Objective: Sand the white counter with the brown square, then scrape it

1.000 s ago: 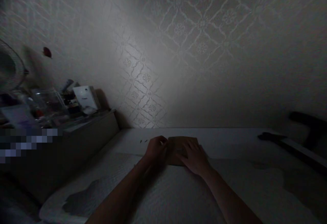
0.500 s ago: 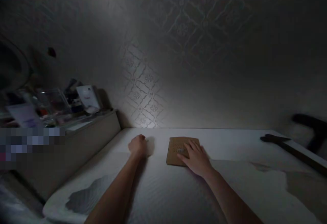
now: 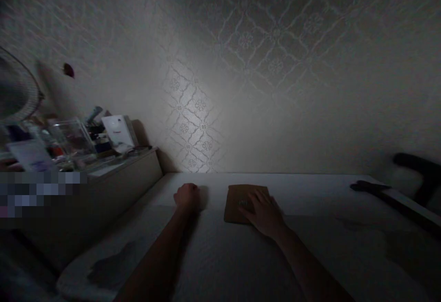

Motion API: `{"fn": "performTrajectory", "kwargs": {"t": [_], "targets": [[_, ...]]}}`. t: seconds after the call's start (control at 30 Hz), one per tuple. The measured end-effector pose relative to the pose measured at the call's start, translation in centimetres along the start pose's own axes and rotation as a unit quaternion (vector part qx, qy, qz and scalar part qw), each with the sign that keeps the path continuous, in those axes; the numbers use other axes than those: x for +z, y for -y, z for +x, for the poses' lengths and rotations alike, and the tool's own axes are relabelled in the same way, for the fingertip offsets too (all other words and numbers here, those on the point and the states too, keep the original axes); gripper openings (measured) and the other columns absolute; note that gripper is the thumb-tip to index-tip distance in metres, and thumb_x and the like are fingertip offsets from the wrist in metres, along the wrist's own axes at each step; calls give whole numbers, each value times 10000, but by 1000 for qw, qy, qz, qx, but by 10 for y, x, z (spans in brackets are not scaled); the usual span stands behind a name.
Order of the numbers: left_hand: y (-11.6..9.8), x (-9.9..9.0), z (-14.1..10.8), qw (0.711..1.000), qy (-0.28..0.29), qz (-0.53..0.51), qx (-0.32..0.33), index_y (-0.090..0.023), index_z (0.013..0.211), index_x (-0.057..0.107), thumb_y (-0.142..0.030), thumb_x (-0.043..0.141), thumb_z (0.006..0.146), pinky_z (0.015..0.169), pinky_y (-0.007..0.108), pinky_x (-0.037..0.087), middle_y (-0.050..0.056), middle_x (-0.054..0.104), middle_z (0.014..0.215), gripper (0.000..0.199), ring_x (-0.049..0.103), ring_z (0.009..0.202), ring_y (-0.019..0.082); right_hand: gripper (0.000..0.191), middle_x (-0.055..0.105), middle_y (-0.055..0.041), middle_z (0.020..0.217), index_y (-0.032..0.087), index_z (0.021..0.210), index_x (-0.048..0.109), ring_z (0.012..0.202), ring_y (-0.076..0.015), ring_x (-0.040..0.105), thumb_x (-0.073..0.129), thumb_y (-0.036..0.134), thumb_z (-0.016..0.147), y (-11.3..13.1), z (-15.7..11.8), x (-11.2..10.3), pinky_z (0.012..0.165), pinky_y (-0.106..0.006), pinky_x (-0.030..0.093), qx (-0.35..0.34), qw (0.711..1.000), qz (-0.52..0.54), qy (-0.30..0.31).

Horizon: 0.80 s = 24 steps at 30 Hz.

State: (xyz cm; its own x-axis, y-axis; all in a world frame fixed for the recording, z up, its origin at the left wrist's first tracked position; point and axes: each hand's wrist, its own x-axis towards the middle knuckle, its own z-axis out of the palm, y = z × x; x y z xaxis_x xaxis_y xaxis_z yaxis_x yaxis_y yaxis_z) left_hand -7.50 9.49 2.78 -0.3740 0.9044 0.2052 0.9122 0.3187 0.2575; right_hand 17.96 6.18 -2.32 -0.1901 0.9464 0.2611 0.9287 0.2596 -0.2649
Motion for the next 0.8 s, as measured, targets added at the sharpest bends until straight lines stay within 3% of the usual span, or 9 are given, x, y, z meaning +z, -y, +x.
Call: {"fn": "performTrajectory", "kwargs": {"t": [0.2,0.37,0.47,0.63,0.73,0.8], "targets": [[-1,0,0,1000,2,9,-2,-189,985,682,-239,456,851,854,409,431,125,642,1081,267,569,1043,285,702,378,-123,1418,165,1318,458,1314,-277,308,351,640,813,1,-1,0,1060,-464,249,-2,1000,5,-8],[-11,-6,-6,998,-47,-31,35,-219,1065,659,-234,464,863,856,356,434,102,622,1122,280,572,1034,247,712,367,-126,1424,168,1330,445,1318,-276,300,338,646,814,2,-1,1,1064,-463,237,1,1000,2,0],[-23,-6,-11,985,-21,-117,123,-206,1080,655,-261,482,872,843,284,446,73,639,1104,276,602,962,194,716,366,-132,1423,160,1327,448,1320,-283,293,355,645,808,2,0,1,1064,-469,229,-1,1000,5,0],[-44,-5,-32,927,79,-210,302,-175,1052,675,-273,517,848,780,235,472,54,681,1010,276,624,815,153,692,359,-124,1429,176,1330,446,1327,-284,275,356,631,816,5,-2,-2,1068,-485,207,-7,1000,12,2],[-52,-4,-47,884,123,-222,391,-201,1065,674,-241,543,814,794,229,467,32,687,1011,286,621,847,156,709,362,-142,1424,160,1329,447,1326,-285,276,342,641,818,7,-4,-3,1071,-483,197,-21,1000,9,6],[-56,-3,-53,869,150,-218,418,-224,1073,672,-239,555,796,833,238,457,15,686,1029,301,614,897,166,692,362,-135,1425,181,1331,443,1325,-279,280,339,637,821,8,-5,-3,1067,-478,206,-33,999,9,7]]}}
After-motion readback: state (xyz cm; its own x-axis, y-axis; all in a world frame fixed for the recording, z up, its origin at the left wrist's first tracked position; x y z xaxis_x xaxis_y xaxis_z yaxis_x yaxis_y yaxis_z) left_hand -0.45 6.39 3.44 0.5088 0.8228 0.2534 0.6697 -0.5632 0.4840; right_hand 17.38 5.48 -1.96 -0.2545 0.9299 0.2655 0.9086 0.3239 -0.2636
